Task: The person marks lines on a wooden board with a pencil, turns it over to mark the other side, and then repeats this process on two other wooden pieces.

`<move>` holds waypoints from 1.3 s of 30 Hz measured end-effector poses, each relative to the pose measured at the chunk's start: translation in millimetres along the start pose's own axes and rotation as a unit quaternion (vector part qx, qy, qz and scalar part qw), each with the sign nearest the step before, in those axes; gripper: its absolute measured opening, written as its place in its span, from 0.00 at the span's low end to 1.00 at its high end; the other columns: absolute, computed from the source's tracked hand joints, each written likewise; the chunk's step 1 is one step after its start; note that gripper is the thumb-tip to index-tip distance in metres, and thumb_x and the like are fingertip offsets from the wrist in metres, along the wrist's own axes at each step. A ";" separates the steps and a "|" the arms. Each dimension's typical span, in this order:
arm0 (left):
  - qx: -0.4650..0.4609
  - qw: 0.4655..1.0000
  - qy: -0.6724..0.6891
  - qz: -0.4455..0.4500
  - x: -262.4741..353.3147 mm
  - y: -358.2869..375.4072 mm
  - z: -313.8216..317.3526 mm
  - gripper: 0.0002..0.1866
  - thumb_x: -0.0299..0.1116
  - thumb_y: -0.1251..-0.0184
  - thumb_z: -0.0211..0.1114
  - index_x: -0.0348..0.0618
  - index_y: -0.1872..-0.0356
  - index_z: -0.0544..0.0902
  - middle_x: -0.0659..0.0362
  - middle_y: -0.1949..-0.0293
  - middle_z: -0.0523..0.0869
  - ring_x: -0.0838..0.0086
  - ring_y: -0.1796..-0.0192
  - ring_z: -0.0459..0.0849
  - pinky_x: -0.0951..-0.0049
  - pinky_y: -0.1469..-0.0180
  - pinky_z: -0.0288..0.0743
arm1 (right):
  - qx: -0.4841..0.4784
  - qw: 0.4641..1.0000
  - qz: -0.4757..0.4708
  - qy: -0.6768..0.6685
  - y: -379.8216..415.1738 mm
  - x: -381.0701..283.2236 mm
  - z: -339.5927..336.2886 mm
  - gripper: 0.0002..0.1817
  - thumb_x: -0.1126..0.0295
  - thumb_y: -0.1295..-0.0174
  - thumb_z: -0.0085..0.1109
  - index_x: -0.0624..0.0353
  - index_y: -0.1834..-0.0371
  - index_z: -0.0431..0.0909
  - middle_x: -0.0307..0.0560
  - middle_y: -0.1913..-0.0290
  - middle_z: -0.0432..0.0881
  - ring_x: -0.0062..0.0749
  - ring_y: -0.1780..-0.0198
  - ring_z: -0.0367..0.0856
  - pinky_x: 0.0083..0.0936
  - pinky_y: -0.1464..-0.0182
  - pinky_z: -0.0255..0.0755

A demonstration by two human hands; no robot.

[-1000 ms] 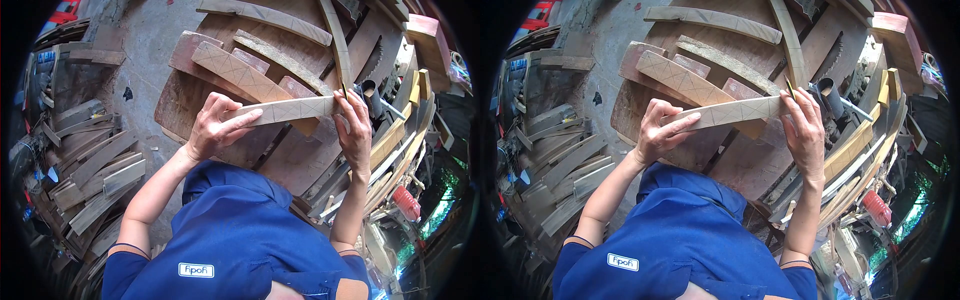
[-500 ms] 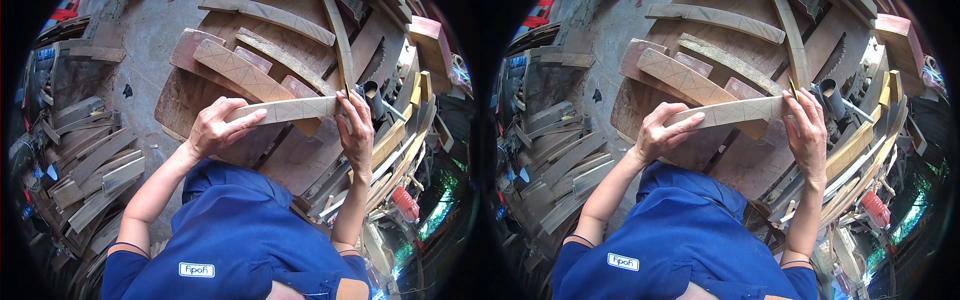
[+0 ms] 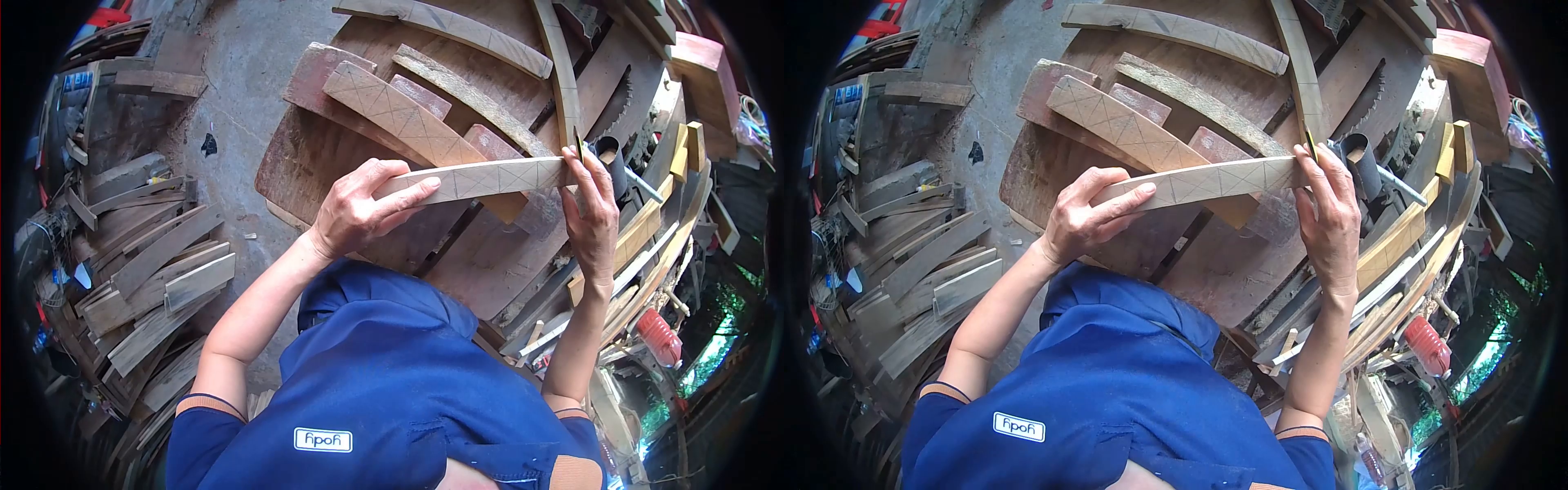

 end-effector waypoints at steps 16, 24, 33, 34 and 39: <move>0.013 1.000 0.004 0.018 0.9 -2.5 -0.7 0.31 0.28 0.48 0.80 0.59 0.38 0.89 0.53 0.53 0.85 0.63 0.56 0.87 0.65 0.53 0.88 | 0.046 0.909 0.031 -0.413 -35.0 -41.0 -16.5 0.26 0.74 0.27 0.64 0.63 0.26 0.73 0.52 0.42 0.85 0.34 0.39 0.86 0.29 0.36 0.82; 0.009 1.000 -0.013 0.017 1.7 -2.8 -0.9 0.29 0.30 0.47 0.80 0.61 0.40 0.90 0.54 0.53 0.85 0.62 0.55 0.88 0.64 0.53 0.89 | -0.061 0.922 0.007 -0.381 -58.7 -82.2 23.8 0.11 0.65 0.25 0.66 0.59 0.50 0.90 0.44 0.60 0.90 0.26 0.58 0.86 0.25 0.55 0.77; 0.016 1.000 -0.013 0.013 1.9 -2.5 -1.2 0.29 0.32 0.40 0.78 0.67 0.35 0.86 0.55 0.54 0.86 0.63 0.55 0.88 0.64 0.53 0.89 | -0.027 0.968 -0.104 -0.229 -56.9 -96.8 39.3 0.06 0.66 0.31 0.70 0.55 0.58 0.87 0.43 0.63 0.87 0.38 0.59 0.86 0.33 0.51 0.72; 0.016 1.000 -0.012 0.014 1.9 -2.8 -0.8 0.29 0.32 0.40 0.78 0.67 0.35 0.86 0.55 0.54 0.86 0.63 0.55 0.88 0.64 0.53 0.89 | -0.026 0.969 -0.117 -0.215 -56.8 -97.8 39.3 0.06 0.66 0.32 0.70 0.55 0.58 0.86 0.42 0.63 0.86 0.38 0.58 0.86 0.33 0.51 0.72; 0.013 1.000 -0.015 0.016 1.3 -2.9 -1.0 0.29 0.32 0.41 0.78 0.66 0.36 0.87 0.55 0.55 0.85 0.63 0.55 0.88 0.65 0.53 0.89 | -0.028 0.971 -0.127 -0.200 -56.8 -97.9 35.7 0.06 0.66 0.31 0.69 0.55 0.58 0.86 0.42 0.63 0.86 0.37 0.58 0.85 0.34 0.50 0.72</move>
Point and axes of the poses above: each hand's wrist, its own y-axis away from the middle knuckle, its own z-axis out of the palm, x = y × z, the point moved 3 cm from there along -y, towards the middle knuckle
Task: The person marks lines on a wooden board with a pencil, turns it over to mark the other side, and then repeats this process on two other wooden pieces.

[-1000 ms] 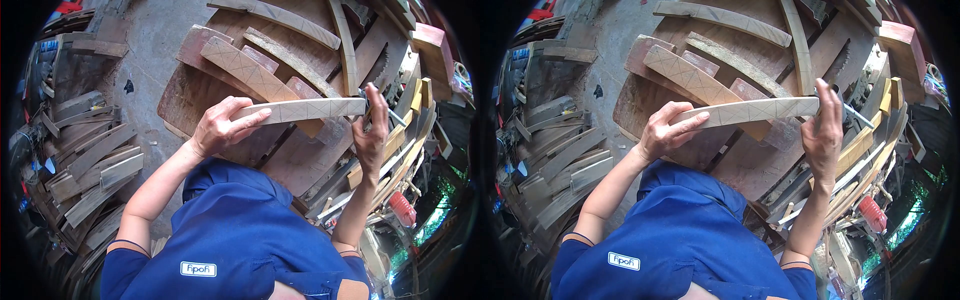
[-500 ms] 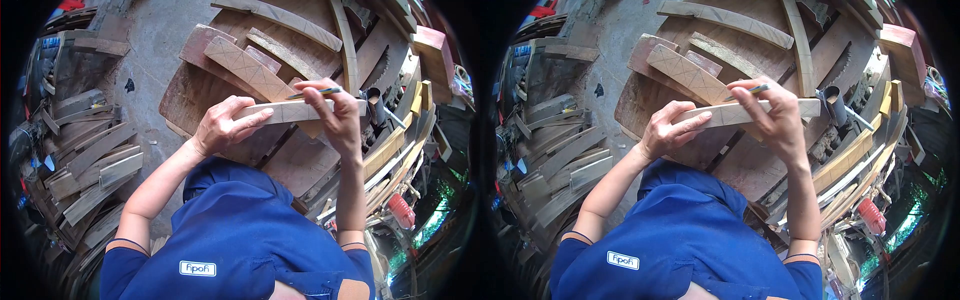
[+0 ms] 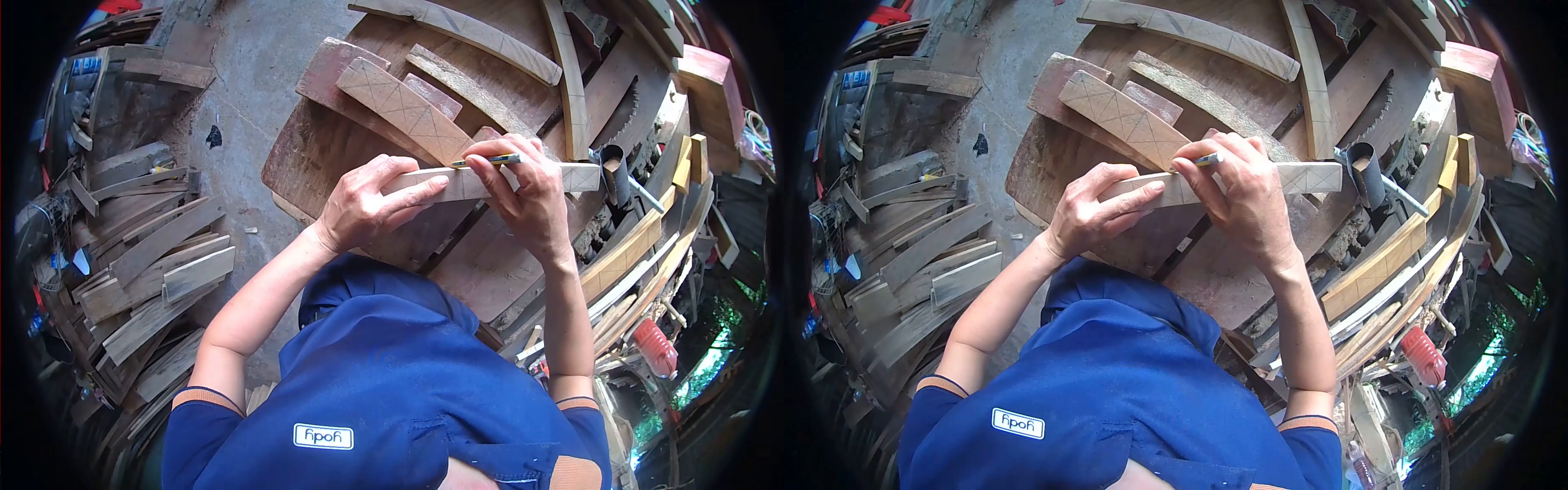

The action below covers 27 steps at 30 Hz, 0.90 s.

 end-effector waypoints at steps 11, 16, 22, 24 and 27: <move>-0.001 1.000 0.001 0.005 0.4 -0.7 -0.9 0.29 0.30 0.44 0.79 0.63 0.38 0.89 0.55 0.54 0.86 0.63 0.55 0.89 0.65 0.53 0.89 | 0.014 1.000 0.003 0.008 1.0 1.9 -3.7 0.05 0.67 0.31 0.69 0.56 0.59 0.86 0.42 0.62 0.87 0.35 0.58 0.85 0.33 0.49 0.72; -0.010 1.000 -0.014 0.004 1.1 -1.1 -1.2 0.29 0.29 0.47 0.80 0.60 0.40 0.90 0.53 0.53 0.86 0.62 0.54 0.89 0.64 0.53 0.89 | 0.002 1.000 -0.026 0.010 -2.4 -1.6 4.9 0.05 0.67 0.31 0.69 0.56 0.59 0.85 0.42 0.62 0.86 0.36 0.58 0.85 0.34 0.48 0.72; 0.009 1.000 0.004 0.001 0.1 0.0 0.0 0.30 0.31 0.41 0.78 0.67 0.36 0.86 0.55 0.55 0.86 0.63 0.56 0.89 0.66 0.55 0.89 | -0.002 0.998 0.048 0.047 8.6 14.7 -27.6 0.06 0.66 0.31 0.69 0.56 0.58 0.86 0.42 0.59 0.89 0.38 0.56 0.86 0.34 0.47 0.73; 0.008 1.000 -0.003 0.005 -0.4 0.5 0.6 0.30 0.32 0.41 0.78 0.66 0.36 0.86 0.55 0.55 0.86 0.63 0.56 0.89 0.66 0.55 0.89 | -0.002 0.998 0.042 0.051 8.4 12.8 -24.5 0.05 0.68 0.30 0.68 0.57 0.57 0.86 0.43 0.59 0.88 0.39 0.55 0.85 0.34 0.47 0.74; 0.003 1.000 -0.004 0.007 -1.0 0.5 0.7 0.30 0.31 0.42 0.78 0.66 0.35 0.86 0.55 0.54 0.86 0.63 0.56 0.89 0.65 0.54 0.89 | -0.010 0.999 0.017 0.029 1.8 1.8 -9.6 0.05 0.69 0.31 0.69 0.58 0.58 0.86 0.45 0.58 0.88 0.40 0.53 0.86 0.34 0.47 0.76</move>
Point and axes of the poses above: each hand's wrist, its own y-axis away from the middle knuckle, its own z-axis out of the palm, x = y × z, the point moved 3 cm from there along -y, towards the middle knuckle
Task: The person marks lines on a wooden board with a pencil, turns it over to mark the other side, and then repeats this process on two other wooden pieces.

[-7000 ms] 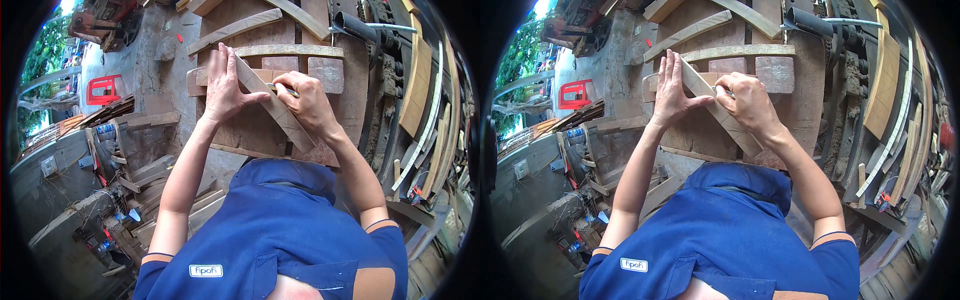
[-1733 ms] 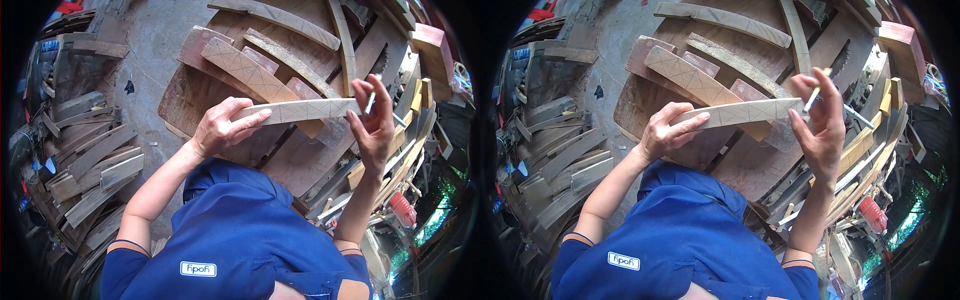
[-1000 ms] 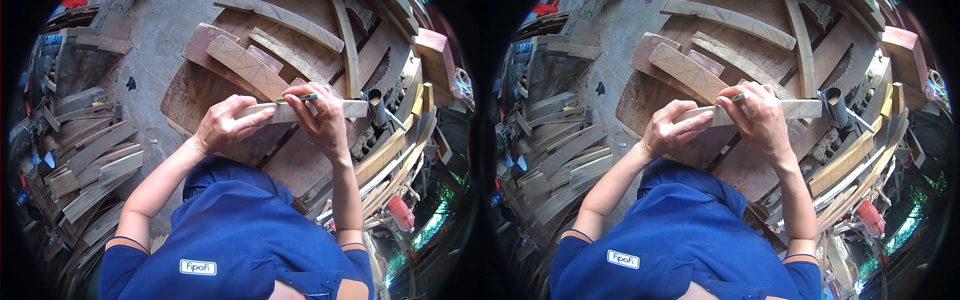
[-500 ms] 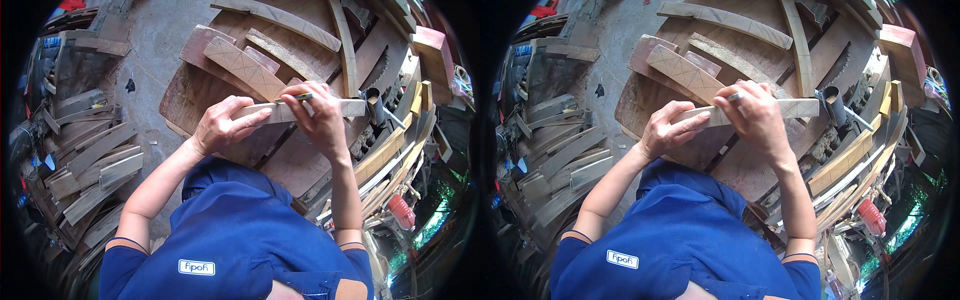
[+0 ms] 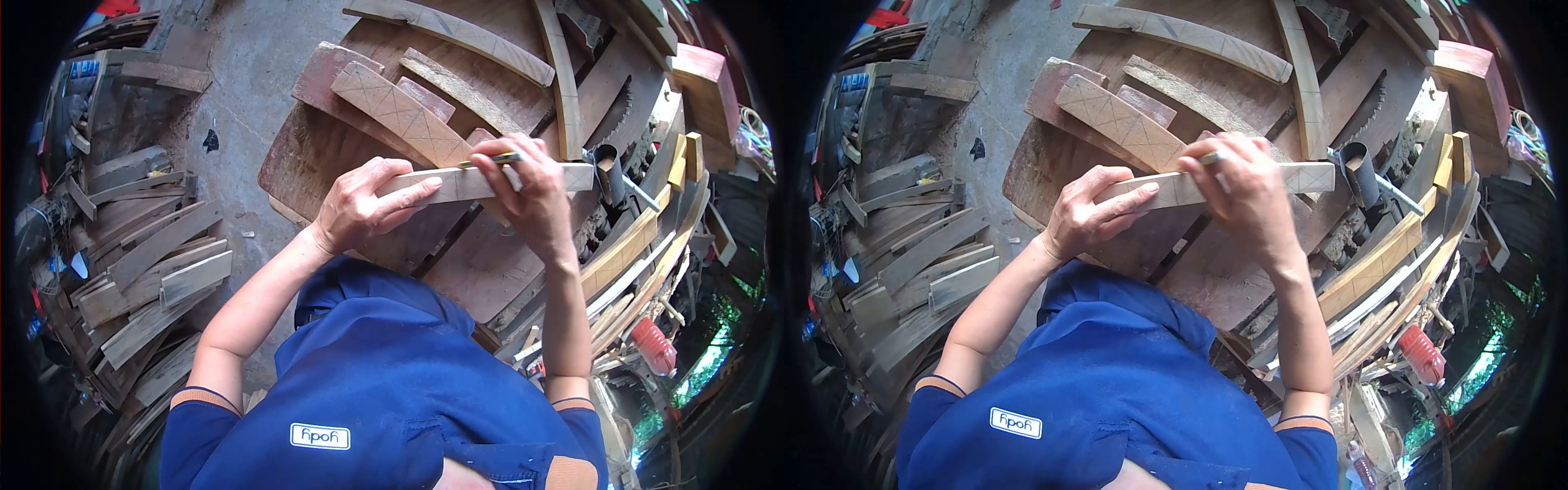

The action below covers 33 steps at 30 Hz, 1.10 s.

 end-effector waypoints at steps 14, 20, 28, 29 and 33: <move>0.003 1.000 0.019 -0.007 0.8 -0.7 -0.9 0.27 0.32 0.42 0.77 0.63 0.38 0.88 0.56 0.53 0.85 0.63 0.54 0.88 0.65 0.51 0.89 | 0.087 0.990 0.088 0.070 32.7 31.0 -40.2 0.11 0.73 0.30 0.64 0.51 0.47 0.86 0.42 0.54 0.89 0.35 0.51 0.86 0.33 0.41 0.69; -0.021 1.000 0.009 -0.003 -5.7 -1.0 -2.0 0.26 0.33 0.41 0.76 0.64 0.38 0.89 0.58 0.52 0.85 0.64 0.51 0.86 0.63 0.46 0.84 | 0.045 0.971 0.038 0.232 61.6 41.5 -40.2 0.28 0.73 0.33 0.66 0.44 0.28 0.78 0.47 0.39 0.88 0.37 0.29 0.80 0.51 0.19 0.53; -0.079 0.994 -0.065 0.046 3.6 -17.6 -17.7 0.33 0.29 0.47 0.79 0.66 0.35 0.87 0.61 0.46 0.84 0.63 0.47 0.82 0.60 0.40 0.77 | 0.073 0.957 0.056 0.274 117.8 37.0 -28.9 0.27 0.72 0.40 0.70 0.50 0.34 0.82 0.44 0.43 0.87 0.35 0.39 0.85 0.45 0.22 0.64; -0.081 0.992 -0.077 0.066 5.8 -20.7 -19.8 0.33 0.30 0.46 0.79 0.66 0.35 0.86 0.62 0.45 0.84 0.63 0.46 0.81 0.60 0.39 0.77 | 0.084 0.956 0.061 0.273 126.4 31.5 -27.0 0.27 0.71 0.40 0.71 0.50 0.35 0.82 0.44 0.44 0.87 0.35 0.40 0.85 0.44 0.24 0.65; -0.088 0.978 -0.118 0.150 9.2 -42.4 -25.0 0.30 0.32 0.41 0.76 0.65 0.34 0.84 0.63 0.42 0.84 0.63 0.40 0.80 0.59 0.33 0.74 | 0.119 0.949 0.104 0.272 162.6 14.1 -11.0 0.28 0.68 0.42 0.74 0.53 0.36 0.82 0.46 0.46 0.88 0.38 0.43 0.85 0.40 0.29 0.69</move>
Point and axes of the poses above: each hand's wrist, its own y-axis away from the middle knuckle, its own z-axis out of the palm, x = y × z, the point moved 3 cm from there along -y, towards the middle knuckle
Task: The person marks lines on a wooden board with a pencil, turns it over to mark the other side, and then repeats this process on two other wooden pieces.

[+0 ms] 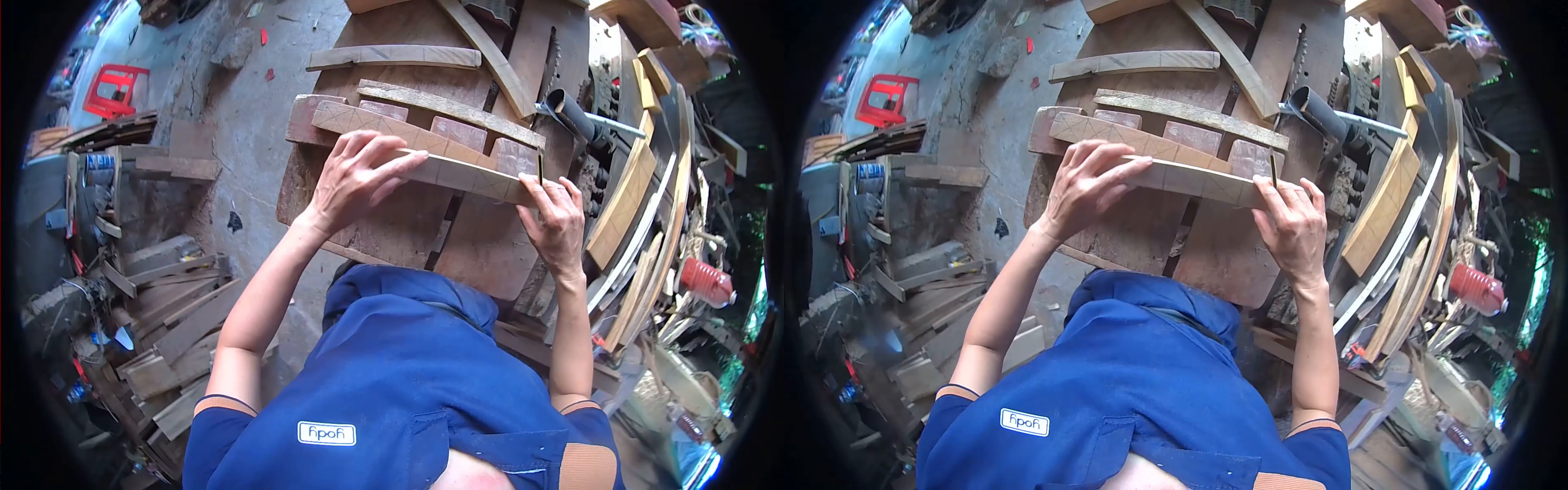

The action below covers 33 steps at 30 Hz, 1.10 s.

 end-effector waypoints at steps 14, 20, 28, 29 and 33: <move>-0.109 0.988 -0.089 0.059 -21.8 -52.0 13.0 0.31 0.32 0.30 0.68 0.57 0.25 0.76 0.51 0.22 0.72 0.51 0.21 0.68 0.51 0.18 0.56 | 0.117 0.978 0.163 -0.059 50.8 -75.3 27.4 0.27 0.63 0.45 0.76 0.60 0.42 0.83 0.48 0.54 0.85 0.41 0.54 0.85 0.35 0.55 0.86; -0.141 0.981 -0.068 -0.115 0.3 -50.9 28.2 0.55 0.68 0.32 0.65 0.32 0.19 0.61 0.33 0.17 0.52 0.40 0.15 0.49 0.47 0.16 0.44 | 0.111 0.976 0.173 -0.069 50.2 -82.6 25.0 0.27 0.63 0.45 0.76 0.61 0.42 0.83 0.47 0.55 0.85 0.38 0.53 0.85 0.33 0.59 0.87; -0.157 0.966 -0.151 -0.138 8.2 -57.9 32.9 0.69 0.77 0.48 0.71 0.26 0.20 0.58 0.33 0.17 0.53 0.41 0.15 0.49 0.47 0.16 0.43 | 0.087 0.981 0.153 -0.085 46.8 -82.5 24.6 0.27 0.64 0.43 0.75 0.64 0.42 0.82 0.49 0.54 0.84 0.39 0.52 0.85 0.31 0.58 0.87; -0.160 0.966 -0.151 -0.138 8.7 -58.5 33.0 0.69 0.77 0.48 0.71 0.26 0.20 0.58 0.33 0.17 0.53 0.41 0.15 0.49 0.47 0.16 0.43 | 0.085 0.981 0.155 -0.086 47.1 -82.1 24.8 0.27 0.64 0.43 0.75 0.64 0.42 0.82 0.49 0.54 0.84 0.39 0.52 0.85 0.31 0.58 0.87; -0.161 0.967 -0.144 -0.138 9.5 -59.8 31.5 0.70 0.77 0.49 0.72 0.26 0.20 0.58 0.33 0.17 0.52 0.41 0.15 0.49 0.47 0.15 0.43 | 0.077 0.980 0.152 -0.099 47.2 -81.1 26.5 0.27 0.64 0.43 0.75 0.64 0.42 0.82 0.49 0.54 0.84 0.39 0.52 0.84 0.31 0.57 0.87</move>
Point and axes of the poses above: each hand's wrist, its own y-axis away from the middle knuckle, its own z-axis out of the palm, x = y × z, the point moved 3 cm from there along -y, towards the middle knuckle
